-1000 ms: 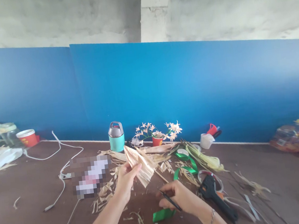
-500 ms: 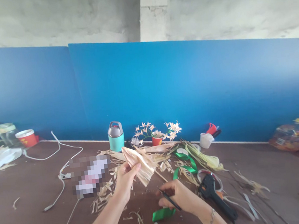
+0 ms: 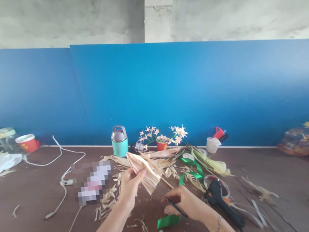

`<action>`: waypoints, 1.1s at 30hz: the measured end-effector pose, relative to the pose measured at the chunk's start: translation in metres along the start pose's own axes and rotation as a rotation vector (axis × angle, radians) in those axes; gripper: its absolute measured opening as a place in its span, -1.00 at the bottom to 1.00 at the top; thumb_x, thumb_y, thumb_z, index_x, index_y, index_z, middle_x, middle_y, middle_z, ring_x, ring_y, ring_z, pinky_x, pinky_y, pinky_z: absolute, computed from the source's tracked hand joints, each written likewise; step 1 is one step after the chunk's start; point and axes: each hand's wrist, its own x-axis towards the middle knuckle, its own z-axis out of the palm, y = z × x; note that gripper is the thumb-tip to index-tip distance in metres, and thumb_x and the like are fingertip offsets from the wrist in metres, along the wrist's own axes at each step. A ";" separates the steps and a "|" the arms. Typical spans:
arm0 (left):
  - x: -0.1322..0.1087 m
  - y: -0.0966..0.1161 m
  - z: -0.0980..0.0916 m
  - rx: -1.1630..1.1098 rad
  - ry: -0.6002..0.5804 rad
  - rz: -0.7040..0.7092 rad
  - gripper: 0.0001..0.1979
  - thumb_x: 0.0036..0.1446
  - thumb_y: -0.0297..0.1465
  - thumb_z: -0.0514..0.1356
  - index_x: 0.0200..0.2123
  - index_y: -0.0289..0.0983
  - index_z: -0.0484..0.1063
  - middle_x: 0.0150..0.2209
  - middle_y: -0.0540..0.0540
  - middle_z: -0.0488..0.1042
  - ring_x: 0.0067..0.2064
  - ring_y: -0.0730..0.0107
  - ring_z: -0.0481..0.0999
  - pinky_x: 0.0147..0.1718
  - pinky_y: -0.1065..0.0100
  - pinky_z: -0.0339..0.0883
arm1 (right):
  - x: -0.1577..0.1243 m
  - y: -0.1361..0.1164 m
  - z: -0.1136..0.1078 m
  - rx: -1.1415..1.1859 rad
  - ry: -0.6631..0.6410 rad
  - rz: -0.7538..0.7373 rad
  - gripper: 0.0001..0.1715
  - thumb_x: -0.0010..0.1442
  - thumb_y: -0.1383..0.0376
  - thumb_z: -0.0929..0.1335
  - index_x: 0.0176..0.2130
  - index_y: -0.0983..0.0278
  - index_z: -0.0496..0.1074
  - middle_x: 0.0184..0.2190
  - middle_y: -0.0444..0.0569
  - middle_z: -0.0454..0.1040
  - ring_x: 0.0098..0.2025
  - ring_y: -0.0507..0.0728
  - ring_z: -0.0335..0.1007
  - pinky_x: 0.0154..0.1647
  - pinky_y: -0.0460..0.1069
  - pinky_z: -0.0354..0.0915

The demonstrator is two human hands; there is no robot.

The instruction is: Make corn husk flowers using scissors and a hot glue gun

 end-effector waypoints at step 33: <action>-0.006 -0.007 0.005 -0.073 0.129 -0.066 -0.73 -0.24 -0.24 0.37 -0.52 -0.31 0.46 -0.63 0.08 0.38 -0.58 0.55 0.25 -0.58 0.49 0.06 | -0.002 -0.013 0.005 -0.070 0.062 -0.015 -0.70 -0.13 0.24 0.44 -0.35 0.38 0.52 -0.69 -0.18 0.33 -0.64 -0.07 0.09 -0.65 -0.17 0.07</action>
